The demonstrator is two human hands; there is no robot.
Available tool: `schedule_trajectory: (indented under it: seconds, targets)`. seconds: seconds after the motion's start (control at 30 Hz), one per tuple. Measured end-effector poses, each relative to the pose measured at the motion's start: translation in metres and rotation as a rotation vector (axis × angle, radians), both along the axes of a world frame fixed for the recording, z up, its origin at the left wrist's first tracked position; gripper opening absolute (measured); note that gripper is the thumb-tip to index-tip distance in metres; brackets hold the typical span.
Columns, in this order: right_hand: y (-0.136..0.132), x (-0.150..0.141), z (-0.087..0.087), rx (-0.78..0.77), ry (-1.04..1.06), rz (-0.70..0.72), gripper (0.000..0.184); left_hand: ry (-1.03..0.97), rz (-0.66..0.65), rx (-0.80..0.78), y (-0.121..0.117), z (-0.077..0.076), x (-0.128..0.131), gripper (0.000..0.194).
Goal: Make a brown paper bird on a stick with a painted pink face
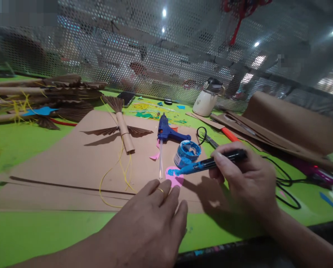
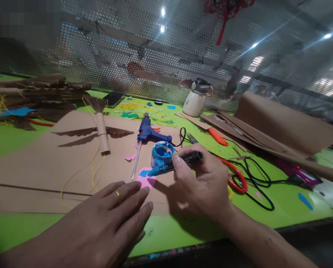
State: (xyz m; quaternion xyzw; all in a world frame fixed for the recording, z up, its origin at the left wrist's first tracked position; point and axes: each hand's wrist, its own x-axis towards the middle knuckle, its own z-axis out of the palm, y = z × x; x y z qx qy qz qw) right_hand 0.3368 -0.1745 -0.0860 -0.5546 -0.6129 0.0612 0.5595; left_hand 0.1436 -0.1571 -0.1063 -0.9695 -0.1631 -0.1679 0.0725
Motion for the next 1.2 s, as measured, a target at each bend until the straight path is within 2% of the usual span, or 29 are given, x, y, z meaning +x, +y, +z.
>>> schedule_trajectory:
  seconds: [0.17, 0.3, 0.53, 0.77, 0.9, 1.07, 1.2]
  targets:
    - [0.001, 0.003, -0.004, -0.002, -0.112, -0.019, 0.005, -0.123, -0.058, 0.160, 0.004, -0.019, 0.002, 0.027]
    - [0.001, 0.001, -0.003, -0.012, -0.100, -0.031, 0.004, -0.113, -0.073, 0.186, 0.004, -0.023, 0.001, 0.030]
    - [-0.001, 0.001, -0.001, 0.029, -0.092, -0.054, 0.003, -0.114, -0.051, 0.198, 0.003, -0.017, 0.004, 0.026]
    - [0.001, 0.002, -0.006, -0.016, -0.081, 0.016, 0.001, 0.076, -0.047, 0.111, -0.003, -0.001, 0.005, 0.020]
    - [0.001, 0.002, -0.007, -0.018, -0.063, 0.029, 0.002, 0.109, -0.060, 0.081, -0.005, 0.006, 0.004, 0.022]
    - [0.000, 0.001, -0.006, -0.038, -0.068, 0.034, 0.002, 0.112, -0.045, 0.046, -0.007, 0.011, 0.003, 0.025]
    - [0.000, 0.000, -0.006, -0.052, -0.076, 0.047, 0.003, 0.087, -0.033, 0.037, -0.007, 0.008, 0.004, 0.027]
